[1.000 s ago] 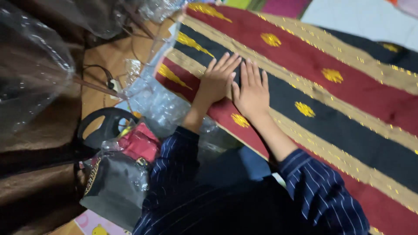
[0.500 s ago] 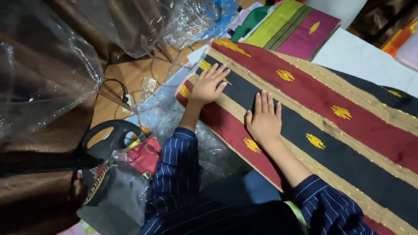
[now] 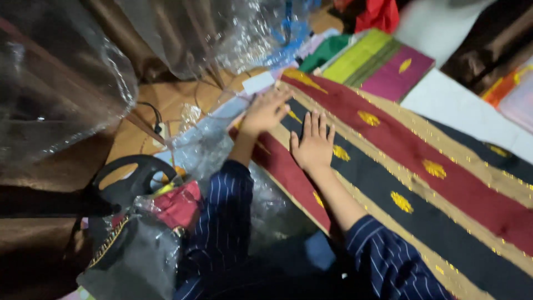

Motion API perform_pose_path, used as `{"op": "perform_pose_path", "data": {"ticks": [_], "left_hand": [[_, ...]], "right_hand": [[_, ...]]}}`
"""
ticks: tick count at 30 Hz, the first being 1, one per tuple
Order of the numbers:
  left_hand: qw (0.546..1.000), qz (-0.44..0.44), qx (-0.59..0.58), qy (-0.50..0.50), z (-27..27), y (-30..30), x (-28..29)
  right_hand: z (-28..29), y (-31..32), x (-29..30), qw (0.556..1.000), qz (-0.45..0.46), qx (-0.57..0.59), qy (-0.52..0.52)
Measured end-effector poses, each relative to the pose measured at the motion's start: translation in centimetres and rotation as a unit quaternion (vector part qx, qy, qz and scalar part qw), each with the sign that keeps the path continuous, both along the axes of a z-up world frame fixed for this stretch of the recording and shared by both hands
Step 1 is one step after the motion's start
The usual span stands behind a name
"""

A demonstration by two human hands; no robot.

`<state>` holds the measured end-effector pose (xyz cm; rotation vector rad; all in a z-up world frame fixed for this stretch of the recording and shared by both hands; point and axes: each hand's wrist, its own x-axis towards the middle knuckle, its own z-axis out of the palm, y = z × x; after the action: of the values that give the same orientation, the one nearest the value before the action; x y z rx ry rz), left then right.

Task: Smoothing and folding a large piece of traditional patterned fabric

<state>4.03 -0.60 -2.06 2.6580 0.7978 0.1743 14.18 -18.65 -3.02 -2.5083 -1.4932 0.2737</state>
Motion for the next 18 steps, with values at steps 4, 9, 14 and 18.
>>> {"op": "perform_pose_path", "data": {"ticks": [4,9,14,18], "left_hand": [[0.991,0.051,-0.127,0.008,0.1,2.1,-1.7],[0.955,0.249,0.153,-0.049,-1.2,1.9,-3.2],[0.964,0.028,0.226,-0.135,0.5,-10.4,-2.8],[0.991,-0.018,0.114,-0.072,-0.7,-13.2,-2.8]], "right_hand": [[0.2,-0.7,-0.3,1.0,0.003,0.017,0.005],[0.1,-1.1,0.1,0.968,0.019,0.247,0.034],[0.4,-3.3,0.9,0.969,0.022,0.226,0.095],[0.3,-8.1,-0.4,0.992,0.027,0.12,0.0]]}}
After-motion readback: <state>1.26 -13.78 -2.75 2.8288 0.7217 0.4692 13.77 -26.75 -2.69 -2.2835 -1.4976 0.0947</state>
